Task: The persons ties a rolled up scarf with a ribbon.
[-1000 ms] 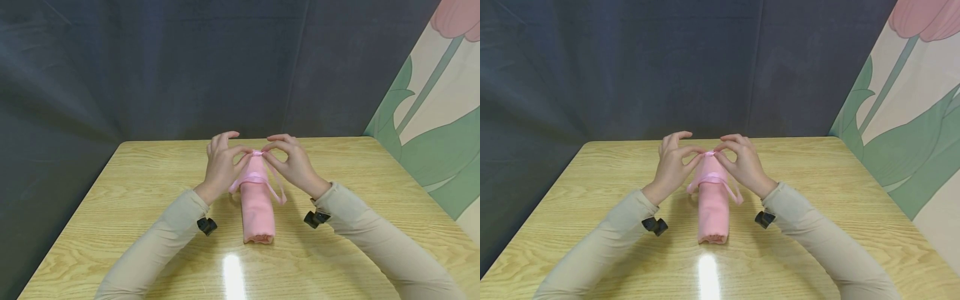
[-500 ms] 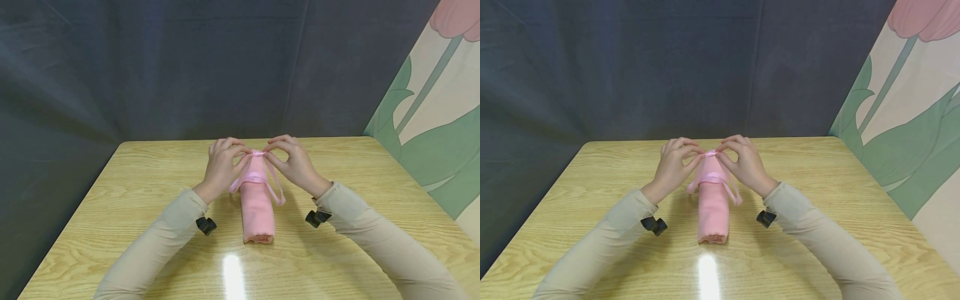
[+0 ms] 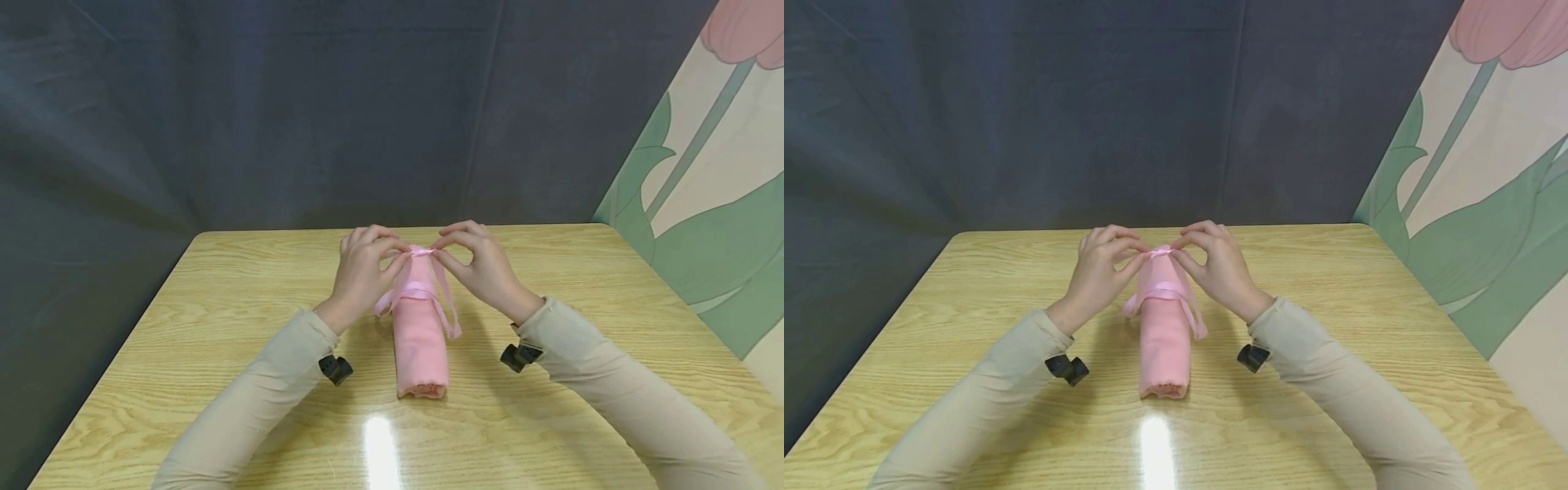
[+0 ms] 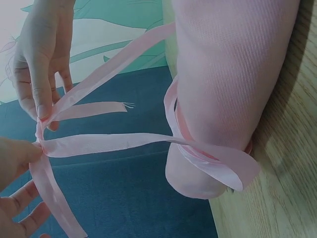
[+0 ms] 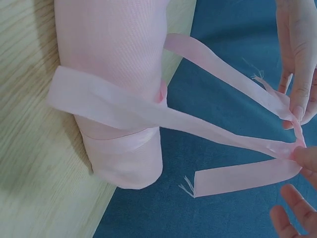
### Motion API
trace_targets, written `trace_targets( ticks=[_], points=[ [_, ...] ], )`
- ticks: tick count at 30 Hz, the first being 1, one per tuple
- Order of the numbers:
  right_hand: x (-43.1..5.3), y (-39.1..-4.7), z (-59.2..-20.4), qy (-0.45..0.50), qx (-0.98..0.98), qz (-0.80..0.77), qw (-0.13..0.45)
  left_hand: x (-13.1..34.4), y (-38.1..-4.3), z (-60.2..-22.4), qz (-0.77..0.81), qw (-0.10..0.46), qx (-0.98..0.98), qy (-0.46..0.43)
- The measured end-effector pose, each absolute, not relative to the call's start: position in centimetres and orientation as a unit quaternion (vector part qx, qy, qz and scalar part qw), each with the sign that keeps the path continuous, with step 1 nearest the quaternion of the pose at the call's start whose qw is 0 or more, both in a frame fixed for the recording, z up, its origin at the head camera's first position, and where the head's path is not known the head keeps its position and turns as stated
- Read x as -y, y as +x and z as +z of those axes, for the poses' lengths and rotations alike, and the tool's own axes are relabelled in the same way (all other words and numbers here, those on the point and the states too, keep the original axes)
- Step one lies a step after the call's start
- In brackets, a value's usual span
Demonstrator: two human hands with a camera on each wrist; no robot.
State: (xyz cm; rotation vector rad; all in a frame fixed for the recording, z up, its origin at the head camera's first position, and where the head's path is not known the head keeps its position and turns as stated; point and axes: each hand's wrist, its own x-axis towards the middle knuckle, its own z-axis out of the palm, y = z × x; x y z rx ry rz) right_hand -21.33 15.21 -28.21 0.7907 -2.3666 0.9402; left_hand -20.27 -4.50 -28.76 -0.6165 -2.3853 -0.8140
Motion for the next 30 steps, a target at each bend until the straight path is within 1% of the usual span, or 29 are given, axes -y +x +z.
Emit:
trace_targets(
  ticks=[30],
  points=[
    [-15.33, -21.38, -28.29, 0.280, 0.867, 0.337, 0.236, 4.87, -20.47, -28.97, -0.306, 0.271, 0.884, -0.228]
  ],
)
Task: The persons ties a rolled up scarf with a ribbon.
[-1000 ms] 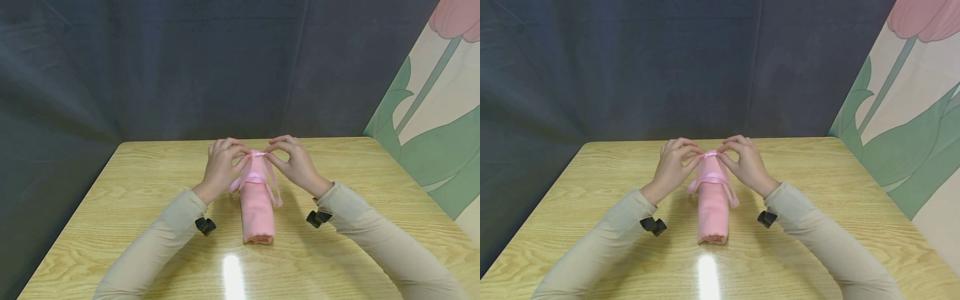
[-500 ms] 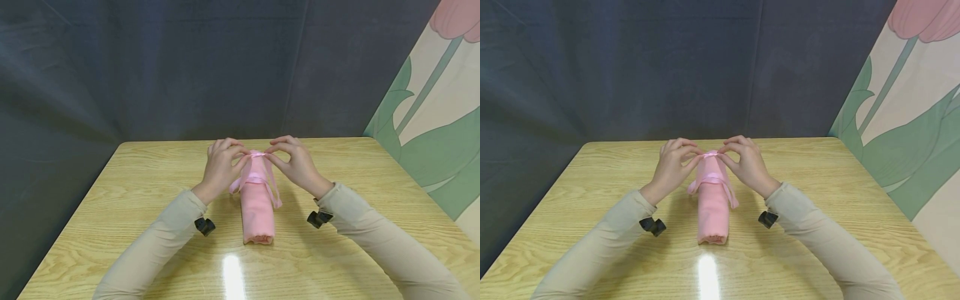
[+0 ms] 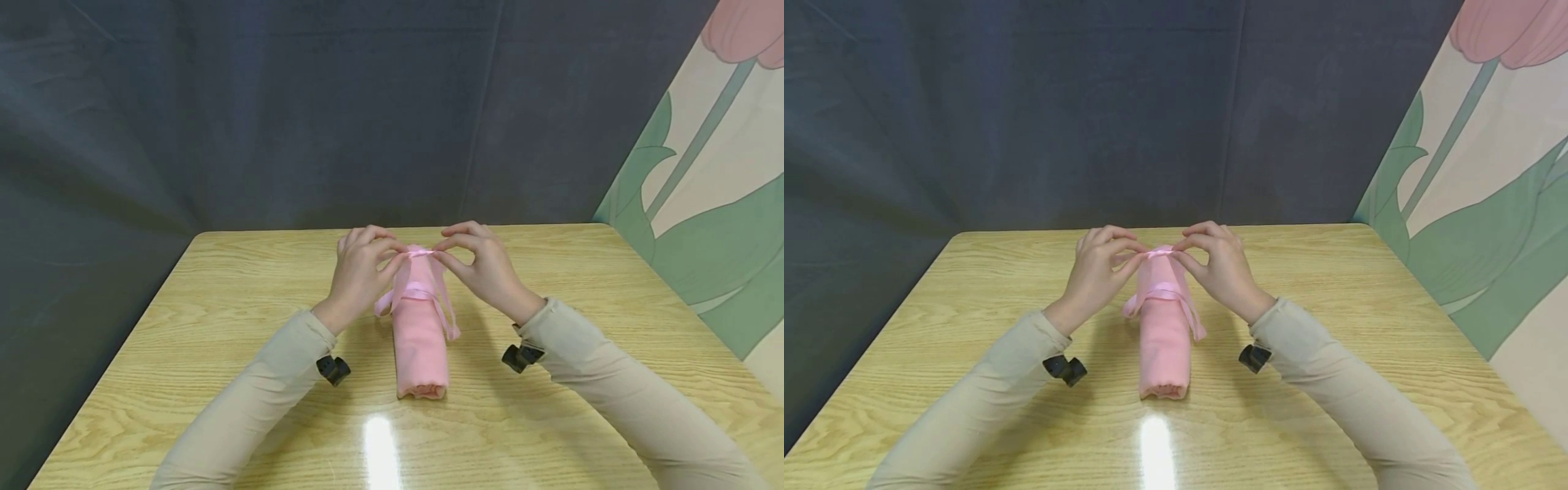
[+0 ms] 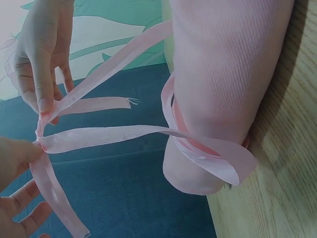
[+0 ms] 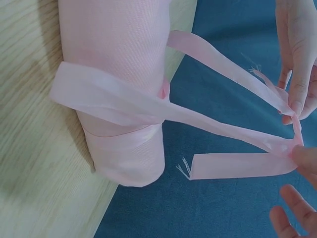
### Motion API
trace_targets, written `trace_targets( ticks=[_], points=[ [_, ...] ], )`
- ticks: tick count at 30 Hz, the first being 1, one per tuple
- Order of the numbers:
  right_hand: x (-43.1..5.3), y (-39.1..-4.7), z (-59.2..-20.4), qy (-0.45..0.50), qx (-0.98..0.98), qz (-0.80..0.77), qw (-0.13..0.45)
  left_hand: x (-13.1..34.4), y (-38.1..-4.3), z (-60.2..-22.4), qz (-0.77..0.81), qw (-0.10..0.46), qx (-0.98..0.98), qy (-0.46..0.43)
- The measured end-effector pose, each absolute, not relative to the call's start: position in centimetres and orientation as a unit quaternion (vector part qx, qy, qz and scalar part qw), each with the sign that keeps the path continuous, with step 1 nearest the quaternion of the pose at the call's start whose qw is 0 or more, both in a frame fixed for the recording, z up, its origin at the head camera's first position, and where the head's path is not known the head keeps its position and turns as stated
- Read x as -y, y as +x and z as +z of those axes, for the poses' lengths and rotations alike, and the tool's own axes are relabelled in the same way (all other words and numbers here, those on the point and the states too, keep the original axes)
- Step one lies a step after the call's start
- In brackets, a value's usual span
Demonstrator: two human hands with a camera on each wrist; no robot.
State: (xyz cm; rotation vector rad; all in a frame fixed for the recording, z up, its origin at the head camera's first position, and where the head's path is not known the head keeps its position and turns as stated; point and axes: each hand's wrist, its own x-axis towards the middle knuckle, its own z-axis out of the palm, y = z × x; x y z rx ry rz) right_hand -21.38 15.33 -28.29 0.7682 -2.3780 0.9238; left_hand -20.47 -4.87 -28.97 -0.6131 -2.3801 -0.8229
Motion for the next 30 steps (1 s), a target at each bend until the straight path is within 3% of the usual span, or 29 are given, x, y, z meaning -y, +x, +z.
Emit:
trace_targets(
  ticks=[30],
  points=[
    [-15.92, -21.70, -28.36, 0.269, 0.868, 0.341, 0.240, 5.39, -20.47, -28.88, -0.313, 0.278, 0.882, -0.219]
  ],
)
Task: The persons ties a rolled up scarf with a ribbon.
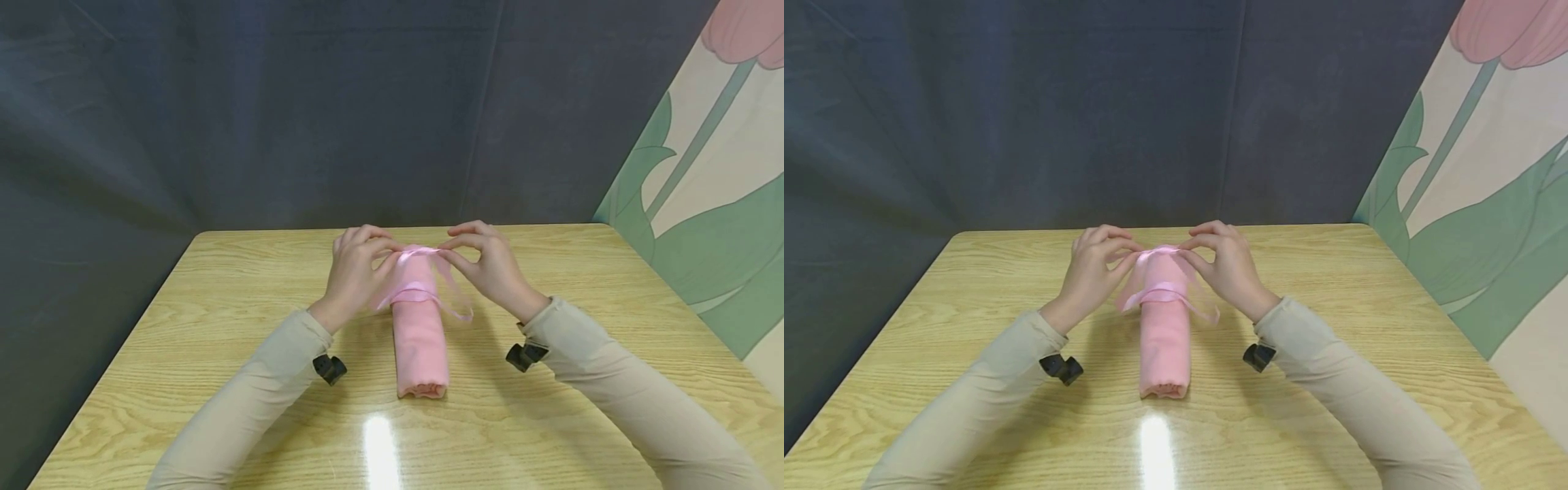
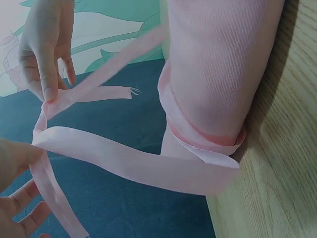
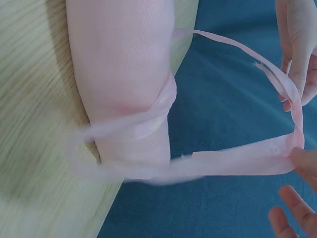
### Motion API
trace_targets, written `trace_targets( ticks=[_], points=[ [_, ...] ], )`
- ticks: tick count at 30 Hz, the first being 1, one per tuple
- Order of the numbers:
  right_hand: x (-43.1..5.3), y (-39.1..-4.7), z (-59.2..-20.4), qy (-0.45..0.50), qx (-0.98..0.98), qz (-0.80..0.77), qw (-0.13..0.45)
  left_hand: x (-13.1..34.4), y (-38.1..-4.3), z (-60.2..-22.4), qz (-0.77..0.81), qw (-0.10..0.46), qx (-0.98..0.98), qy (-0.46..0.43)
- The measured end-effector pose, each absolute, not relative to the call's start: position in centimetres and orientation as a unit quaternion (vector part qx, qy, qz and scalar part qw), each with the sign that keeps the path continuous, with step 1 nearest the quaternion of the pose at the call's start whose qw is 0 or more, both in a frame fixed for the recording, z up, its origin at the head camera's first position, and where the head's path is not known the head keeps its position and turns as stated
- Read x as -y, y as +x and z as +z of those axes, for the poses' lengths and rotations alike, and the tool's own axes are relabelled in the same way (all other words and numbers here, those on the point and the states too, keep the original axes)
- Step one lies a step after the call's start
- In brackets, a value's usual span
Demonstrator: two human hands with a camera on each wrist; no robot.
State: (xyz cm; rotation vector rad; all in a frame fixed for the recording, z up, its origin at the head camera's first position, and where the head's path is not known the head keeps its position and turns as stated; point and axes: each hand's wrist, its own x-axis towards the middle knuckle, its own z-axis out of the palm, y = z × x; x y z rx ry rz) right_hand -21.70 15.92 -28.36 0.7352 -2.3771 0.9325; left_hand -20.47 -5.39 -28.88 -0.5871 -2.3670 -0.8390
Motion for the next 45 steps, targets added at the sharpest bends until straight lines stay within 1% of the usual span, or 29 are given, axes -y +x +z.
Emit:
trace_targets(
  ticks=[24, 34, 45],
  points=[
    [-16.5, -21.7, -28.5, 0.251, 0.872, 0.352, 0.232, 6.0, -20.6, -29.1, -0.317, 0.273, 0.883, -0.212],
    [-16.9, -21.7, -28.6, 0.247, 0.871, 0.354, 0.233, 6.4, -20.7, -29.2, -0.318, 0.290, 0.877, -0.215],
    [-17.3, -21.7, -28.8, 0.238, 0.874, 0.354, 0.234, 6.7, -20.8, -29.3, -0.319, 0.286, 0.879, -0.207]
  ],
)
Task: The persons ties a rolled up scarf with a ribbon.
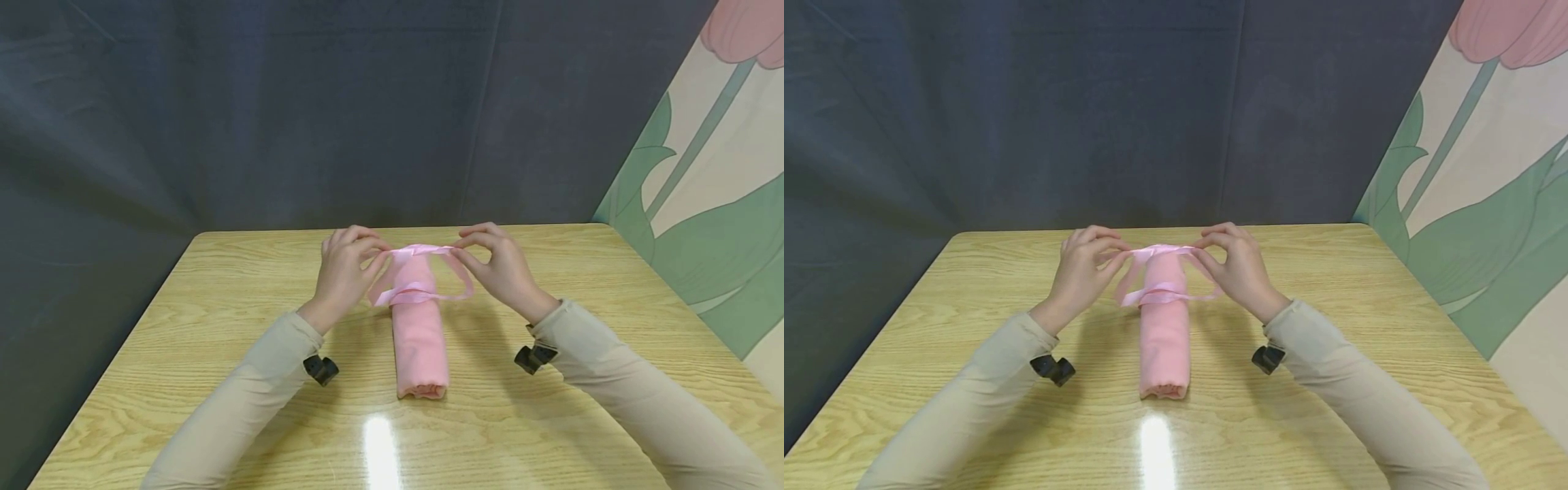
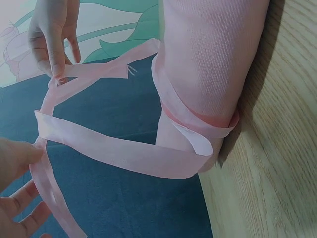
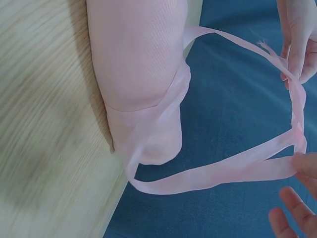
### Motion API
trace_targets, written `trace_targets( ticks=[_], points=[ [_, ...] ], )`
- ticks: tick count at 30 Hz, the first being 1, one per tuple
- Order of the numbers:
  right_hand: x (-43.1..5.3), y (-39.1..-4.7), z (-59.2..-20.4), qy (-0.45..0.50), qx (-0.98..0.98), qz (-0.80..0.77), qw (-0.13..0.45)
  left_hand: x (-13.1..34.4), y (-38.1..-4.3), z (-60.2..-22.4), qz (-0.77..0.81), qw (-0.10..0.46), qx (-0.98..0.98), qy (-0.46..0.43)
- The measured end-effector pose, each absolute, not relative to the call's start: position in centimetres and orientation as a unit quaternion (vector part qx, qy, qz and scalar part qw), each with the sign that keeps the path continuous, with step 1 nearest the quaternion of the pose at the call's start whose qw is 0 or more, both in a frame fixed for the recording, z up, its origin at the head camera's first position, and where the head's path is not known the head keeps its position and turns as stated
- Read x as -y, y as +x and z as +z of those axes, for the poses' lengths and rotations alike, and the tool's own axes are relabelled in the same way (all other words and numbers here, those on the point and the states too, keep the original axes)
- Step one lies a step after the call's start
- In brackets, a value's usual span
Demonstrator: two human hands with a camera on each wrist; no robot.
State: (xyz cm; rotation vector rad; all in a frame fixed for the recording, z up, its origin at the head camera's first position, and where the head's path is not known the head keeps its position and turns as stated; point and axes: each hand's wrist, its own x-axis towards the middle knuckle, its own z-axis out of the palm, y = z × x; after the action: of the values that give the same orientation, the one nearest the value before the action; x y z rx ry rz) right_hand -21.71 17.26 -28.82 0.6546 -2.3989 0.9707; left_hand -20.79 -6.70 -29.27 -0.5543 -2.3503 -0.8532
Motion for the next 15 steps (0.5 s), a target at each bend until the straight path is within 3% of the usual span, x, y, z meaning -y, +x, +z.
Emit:
trace_targets(
  ticks=[15],
  points=[
    [-18.09, -21.79, -28.94, 0.231, 0.875, 0.357, 0.231, 7.32, -20.69, -29.18, -0.319, 0.276, 0.885, -0.197]
  ],
)
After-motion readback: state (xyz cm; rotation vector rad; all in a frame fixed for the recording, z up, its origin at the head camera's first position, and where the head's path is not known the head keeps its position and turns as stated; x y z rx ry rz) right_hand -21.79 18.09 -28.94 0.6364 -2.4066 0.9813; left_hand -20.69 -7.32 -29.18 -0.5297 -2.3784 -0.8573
